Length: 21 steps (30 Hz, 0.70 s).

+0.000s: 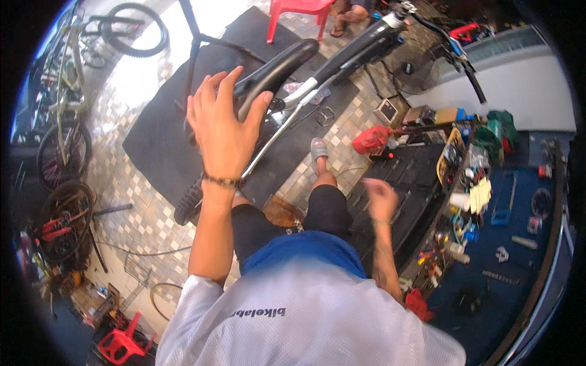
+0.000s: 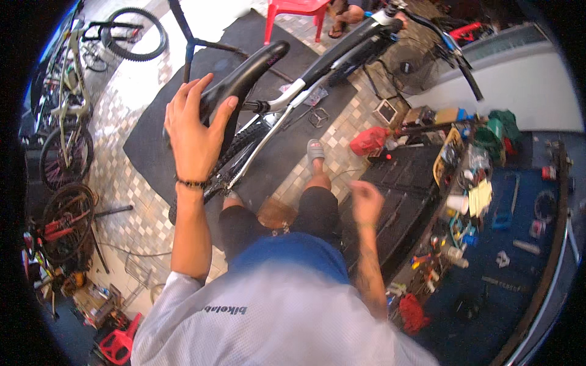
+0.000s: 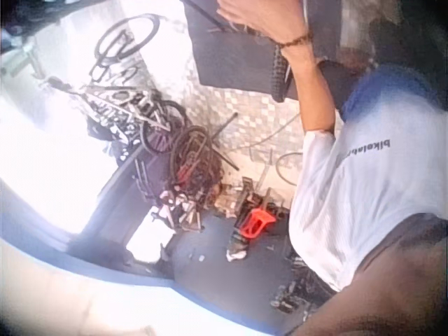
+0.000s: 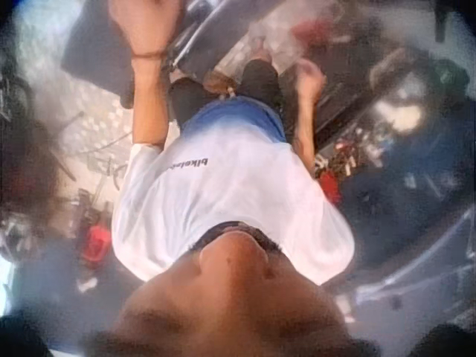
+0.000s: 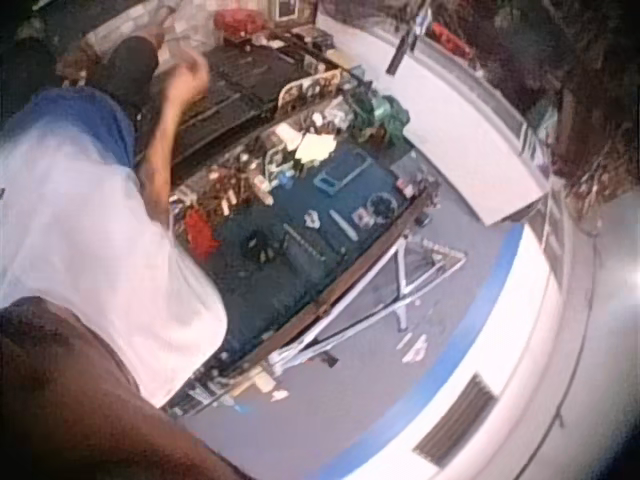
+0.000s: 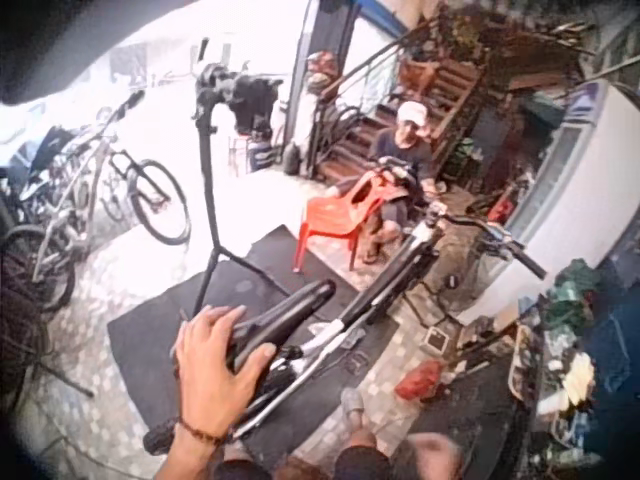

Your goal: The person adjusts the bicycle seat by loosening the seat post clamp, repositioning the saddle, and tightening the clamp. They use an Allen key to secure the seat post and make fine adjustments to the seat angle.

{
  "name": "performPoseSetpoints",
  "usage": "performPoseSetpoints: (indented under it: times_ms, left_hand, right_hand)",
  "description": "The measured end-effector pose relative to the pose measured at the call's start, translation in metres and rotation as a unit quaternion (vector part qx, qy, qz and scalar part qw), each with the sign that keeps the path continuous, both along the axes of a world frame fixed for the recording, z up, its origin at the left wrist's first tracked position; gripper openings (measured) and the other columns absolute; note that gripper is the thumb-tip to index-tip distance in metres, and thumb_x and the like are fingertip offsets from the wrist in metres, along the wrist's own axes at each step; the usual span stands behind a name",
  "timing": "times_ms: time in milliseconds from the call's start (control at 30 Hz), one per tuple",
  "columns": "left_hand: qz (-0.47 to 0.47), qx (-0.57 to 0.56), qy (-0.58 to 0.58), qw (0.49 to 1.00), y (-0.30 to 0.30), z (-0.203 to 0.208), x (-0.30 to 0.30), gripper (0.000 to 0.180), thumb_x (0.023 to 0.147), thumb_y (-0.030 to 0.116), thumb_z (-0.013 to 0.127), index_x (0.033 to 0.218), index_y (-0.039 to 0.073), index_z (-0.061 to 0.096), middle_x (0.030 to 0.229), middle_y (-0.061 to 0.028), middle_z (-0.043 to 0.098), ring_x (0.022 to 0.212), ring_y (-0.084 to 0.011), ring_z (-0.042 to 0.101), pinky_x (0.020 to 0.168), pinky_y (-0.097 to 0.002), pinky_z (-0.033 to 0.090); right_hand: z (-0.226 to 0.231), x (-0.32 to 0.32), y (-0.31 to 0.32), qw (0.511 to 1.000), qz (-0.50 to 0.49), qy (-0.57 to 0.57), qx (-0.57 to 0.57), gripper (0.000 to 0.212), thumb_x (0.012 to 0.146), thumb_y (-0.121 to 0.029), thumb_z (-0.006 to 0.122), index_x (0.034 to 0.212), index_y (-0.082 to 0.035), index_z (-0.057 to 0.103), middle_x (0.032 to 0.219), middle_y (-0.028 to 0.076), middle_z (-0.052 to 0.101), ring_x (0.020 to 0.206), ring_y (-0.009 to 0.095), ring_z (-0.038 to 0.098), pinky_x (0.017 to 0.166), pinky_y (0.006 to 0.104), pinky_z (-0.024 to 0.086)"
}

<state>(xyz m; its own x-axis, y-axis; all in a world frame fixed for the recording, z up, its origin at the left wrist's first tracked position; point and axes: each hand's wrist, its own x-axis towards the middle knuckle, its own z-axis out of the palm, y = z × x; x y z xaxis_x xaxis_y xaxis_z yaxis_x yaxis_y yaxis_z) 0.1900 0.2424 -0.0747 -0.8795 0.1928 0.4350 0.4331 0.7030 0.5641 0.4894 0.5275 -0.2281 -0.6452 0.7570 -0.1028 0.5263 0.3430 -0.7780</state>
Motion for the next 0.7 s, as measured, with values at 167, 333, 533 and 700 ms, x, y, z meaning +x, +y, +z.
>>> performPoseSetpoints:
  times_ms: [167,333,533,700]
  left_hand:
    - [-0.021,-0.069,-0.048,0.996,0.012,0.005,-0.007,0.056,0.091,0.037,0.081,0.138,0.009,0.067,0.135,-0.0171,0.066,0.13,-0.0368,0.06,0.121,-0.0539,0.033]
    - [0.012,-0.02,-0.108,0.994,-0.001,0.0,0.023,0.062,0.096,0.029,0.075,0.147,-0.002,0.058,0.142,-0.0198,0.062,0.135,-0.0305,0.058,0.119,-0.044,0.039]
    - [-0.036,-0.074,-0.142,0.986,0.015,0.002,0.025,0.067,0.108,0.036,0.062,0.157,-0.005,0.043,0.136,-0.0338,0.064,0.11,-0.0325,0.071,0.089,-0.0386,0.058]
    - [-0.056,-0.192,-0.025,0.979,0.019,-0.002,0.011,0.062,0.103,0.032,0.069,0.154,0.001,0.051,0.143,-0.0264,0.063,0.124,-0.0343,0.065,0.104,-0.0433,0.05]
  right_hand:
    - [-0.303,-0.094,-0.054,0.828,0.434,-0.34,-0.102,0.041,0.088,-0.033,0.073,0.125,-0.014,0.078,0.124,0.017,0.076,0.113,0.036,0.073,0.099,0.0457,0.056]
    - [-0.32,-0.061,-0.136,0.715,0.538,-0.447,-0.015,0.06,0.08,-0.023,0.085,0.138,-0.014,0.071,0.147,0.01,0.066,0.145,0.025,0.054,0.118,0.038,0.044]
    - [-0.492,0.012,-0.128,0.548,0.597,-0.557,-0.183,0.051,0.079,-0.029,0.092,0.126,-0.013,0.077,0.13,0.011,0.075,0.126,0.031,0.069,0.102,0.0425,0.056]
    - [-0.494,-0.016,-0.071,0.614,0.576,-0.523,-0.132,0.037,0.08,-0.021,0.084,0.116,-0.011,0.083,0.121,0.015,0.078,0.115,0.034,0.074,0.096,0.0485,0.059]
